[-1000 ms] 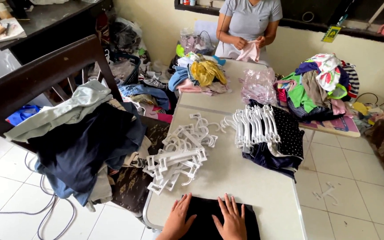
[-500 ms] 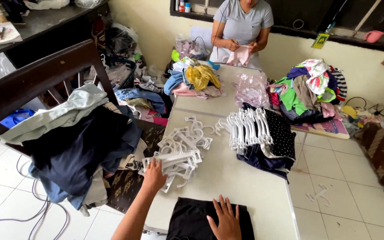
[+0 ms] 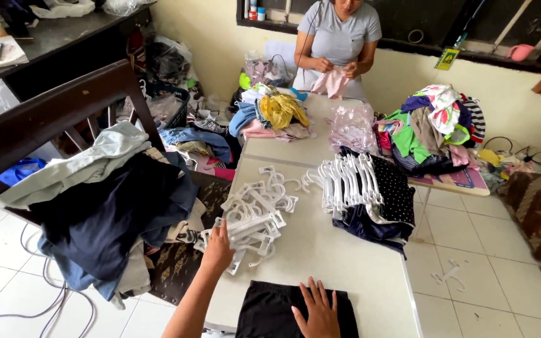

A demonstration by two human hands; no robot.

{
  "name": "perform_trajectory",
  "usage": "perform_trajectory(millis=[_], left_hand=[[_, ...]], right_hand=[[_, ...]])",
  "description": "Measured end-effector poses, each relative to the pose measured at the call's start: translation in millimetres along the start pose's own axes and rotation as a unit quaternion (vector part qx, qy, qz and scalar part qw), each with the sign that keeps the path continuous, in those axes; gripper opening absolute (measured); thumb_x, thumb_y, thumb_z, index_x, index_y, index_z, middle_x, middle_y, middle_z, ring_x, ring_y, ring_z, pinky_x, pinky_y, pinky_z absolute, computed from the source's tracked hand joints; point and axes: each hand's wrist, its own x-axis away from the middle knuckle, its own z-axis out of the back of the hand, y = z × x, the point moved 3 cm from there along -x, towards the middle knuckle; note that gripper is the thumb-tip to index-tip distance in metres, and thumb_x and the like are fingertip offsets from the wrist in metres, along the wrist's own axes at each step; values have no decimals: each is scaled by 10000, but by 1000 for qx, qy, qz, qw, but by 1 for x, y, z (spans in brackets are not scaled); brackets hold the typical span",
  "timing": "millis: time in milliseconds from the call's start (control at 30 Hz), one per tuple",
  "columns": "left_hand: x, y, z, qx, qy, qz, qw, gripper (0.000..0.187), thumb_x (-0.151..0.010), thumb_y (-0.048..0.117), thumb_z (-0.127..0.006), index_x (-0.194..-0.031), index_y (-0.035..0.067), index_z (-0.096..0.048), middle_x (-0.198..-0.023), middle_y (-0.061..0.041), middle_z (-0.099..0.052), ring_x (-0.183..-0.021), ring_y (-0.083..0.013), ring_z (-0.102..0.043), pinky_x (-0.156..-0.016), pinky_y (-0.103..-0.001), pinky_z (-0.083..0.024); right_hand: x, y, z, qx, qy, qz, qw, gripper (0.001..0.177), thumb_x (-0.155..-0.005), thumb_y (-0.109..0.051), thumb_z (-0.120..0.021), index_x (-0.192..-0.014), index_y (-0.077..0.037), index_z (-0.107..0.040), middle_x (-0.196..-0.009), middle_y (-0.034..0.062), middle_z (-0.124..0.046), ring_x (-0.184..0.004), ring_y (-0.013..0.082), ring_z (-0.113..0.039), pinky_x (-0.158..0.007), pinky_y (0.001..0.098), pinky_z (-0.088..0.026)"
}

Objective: A person is picking up various pieces of clothing from a pile, smoothing them out on a table, and then attaching them to plastic hangers.

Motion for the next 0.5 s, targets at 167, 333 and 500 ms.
perform_trajectory(millis=[167, 333, 500], left_hand=[[-13, -1, -1, 20, -46, -16, 999, 790, -949, 169, -735, -1545, -8, -249, -1532, -200, -265, -1400, -360, -413, -1191, -456, -403], [-11, 9, 12, 54, -100, -9, 993, 783, -901, 153, -810, -1527, 36, -355, -1496, -147, -312, -1181, -272, -613, -1142, -328, -477], [-13, 11, 14, 55, -101, -13, 993, 769, -847, 143, -859, -1487, 79, -437, -1479, -125, -378, -1076, -265, -667, -1040, -370, -545]], right_hand=[[-1, 0, -3, -6, 18, -3, 1000, 700, -1013, -697, -366, -1623, -413, -175, -1716, -122, -52, -1585, 193, -71, -1271, 574, -104], [-10, 7, -18, -10, 81, 5, 997, 681, -993, -685, -424, -1593, -413, -254, -1708, -108, -100, -1575, 201, -115, -1243, 594, -138], [-7, 5, -15, -19, 67, 11, 998, 677, -1003, -682, -402, -1599, -397, -253, -1707, -108, -102, -1574, 193, -109, -1248, 585, -138]])
